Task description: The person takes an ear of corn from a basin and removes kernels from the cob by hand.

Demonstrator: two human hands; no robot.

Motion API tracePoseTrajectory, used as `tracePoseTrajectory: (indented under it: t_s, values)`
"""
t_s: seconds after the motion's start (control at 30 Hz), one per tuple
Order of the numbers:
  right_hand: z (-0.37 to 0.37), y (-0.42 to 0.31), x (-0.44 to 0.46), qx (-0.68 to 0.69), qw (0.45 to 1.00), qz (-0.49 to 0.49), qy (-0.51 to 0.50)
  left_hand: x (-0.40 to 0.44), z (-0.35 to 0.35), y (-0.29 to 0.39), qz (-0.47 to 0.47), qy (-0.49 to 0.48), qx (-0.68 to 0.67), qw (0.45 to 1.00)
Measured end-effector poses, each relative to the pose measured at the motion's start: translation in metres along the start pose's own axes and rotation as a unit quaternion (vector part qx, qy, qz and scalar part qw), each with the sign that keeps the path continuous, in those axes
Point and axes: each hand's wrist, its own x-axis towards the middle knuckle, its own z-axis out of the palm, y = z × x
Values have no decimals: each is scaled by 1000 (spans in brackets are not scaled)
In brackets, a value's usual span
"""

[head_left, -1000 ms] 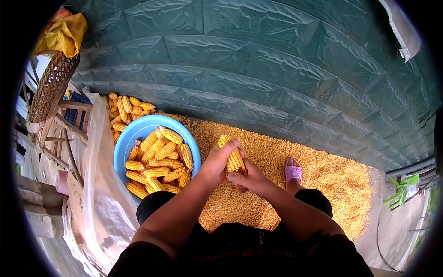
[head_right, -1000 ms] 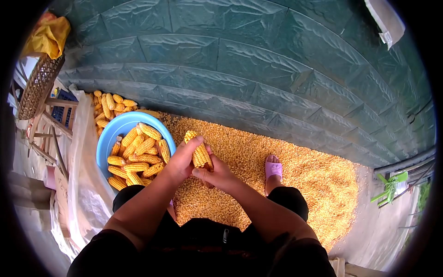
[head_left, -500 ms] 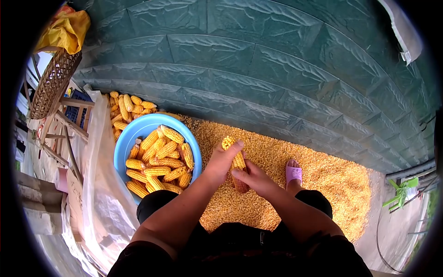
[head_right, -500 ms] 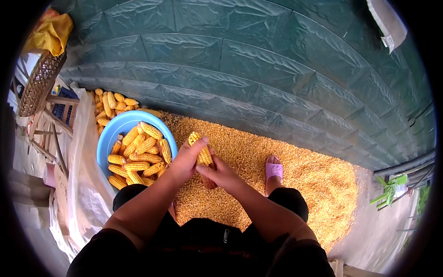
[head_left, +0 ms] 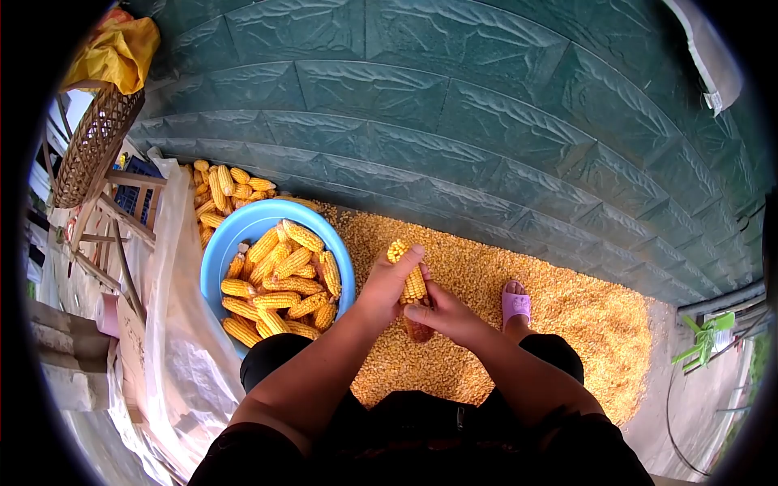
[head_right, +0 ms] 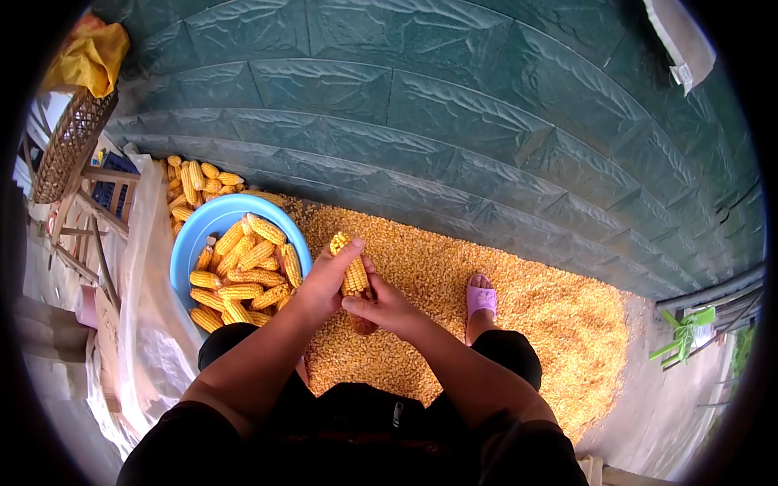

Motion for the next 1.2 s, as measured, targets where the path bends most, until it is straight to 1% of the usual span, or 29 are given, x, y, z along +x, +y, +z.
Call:
tracePoseTrajectory:
  t_s: [0.03, 0.1, 0.13, 0.17, 0.2, 0.23, 0.27, 0.3, 0.33, 0.37, 0.4, 0.43, 0.47, 0.5, 0.57, 0.6, 0.63, 0.67, 0.7, 0.77, 0.8, 0.83, 0.87, 0.97, 1.0, 1.07, 1.1, 1.17, 1.2]
  values:
    - [1, 2, 1, -8, 999, 30, 24, -1, 0, -3, 0, 1, -1, 1000]
    - [2, 2, 2, -15, 997, 61, 48, -6, 7, -5, 65, -18, 80, 994]
    - [2, 0, 2, -76, 994, 59, 55, -5, 8, -8, 61, 10, 74, 995]
    - [1, -1, 2, -137, 987, 58, 61, -5, 8, -8, 60, 9, 74, 995]
    - [0, 0, 2, -137, 987, 58, 62, -6, 6, -6, 41, -1, 44, 998]
    - [-1, 1, 1, -105, 993, 45, 42, -6, 5, -4, 22, -11, 14, 1000]
    - [-3, 3, 1, -72, 997, 31, 22, -6, 6, -3, 22, -10, 15, 1000]
    - [-5, 5, 2, -72, 997, 31, 22, -7, 6, -1, 8, 3, 2, 1000]
    - [-7, 8, 3, -51, 999, 17, -1, -7, 7, 0, -7, 16, -11, 1000]
    - [-9, 9, 3, -31, 999, 3, -25, -6, 6, 0, -7, 15, -10, 1000]
    - [-12, 9, 3, -31, 999, 3, -24, -5, 5, 0, -21, 13, -39, 999]
    - [-15, 9, 2, -11, 998, 32, -44, -5, 4, 1, -35, 11, -67, 997]
    - [-17, 9, 2, 9, 996, 62, -64, -4, 3, 1, -34, 11, -67, 997]
    - [-16, 9, 2, 9, 996, 62, -64, -4, 3, 2, -42, 5, -78, 996]
    - [-11, 8, 2, 23, 999, 31, -31, -3, 3, 2, -49, -1, -89, 995]
    - [-7, 7, 2, 23, 999, 31, -32, -1, 3, -2, -17, 5, -73, 997]
    - [-2, 4, 2, 1, 1000, 20, 15, 0, 4, -5, 16, 12, -58, 998]
    - [1, 1, 1, -20, 998, 9, 61, 0, 3, -7, 16, 12, -58, 998]
    - [1, -2, 0, -21, 998, 9, 61, 0, 3, -10, 26, 11, -42, 999]
    - [1, -7, 0, -171, 976, 73, 110, 0, 4, -10, 36, 10, -26, 999]
    - [0, -4, 0, -171, 976, 73, 110, -2, 5, -8, 20, 5, -49, 999]
    - [-1, 0, 0, -174, 978, 51, 99, -3, 5, -6, 4, 1, -73, 997]
    - [-3, 5, 1, -178, 980, 29, 88, -3, 5, -4, 4, 1, -73, 997]
    - [-9, 14, 4, -200, 977, 6, 79, -3, 2, -2, -3, 6, -88, 996]
    - [-11, 16, 4, -200, 977, 6, 80, -2, 1, -3, -1, 3, -82, 997]
    - [-14, 15, 5, -118, 992, 11, 37, -1, 0, -4, 0, 0, -76, 997]
    - [-15, 13, 5, -119, 992, 11, 37, 0, 0, -4, 1, 11, -79, 997]
    - [-13, 6, 3, -23, 998, 50, 27, 1, -1, -4, 3, 23, -82, 996]
    - [-12, 6, 2, -23, 998, 50, 26, 2, -1, -3, -1, 20, -95, 995]
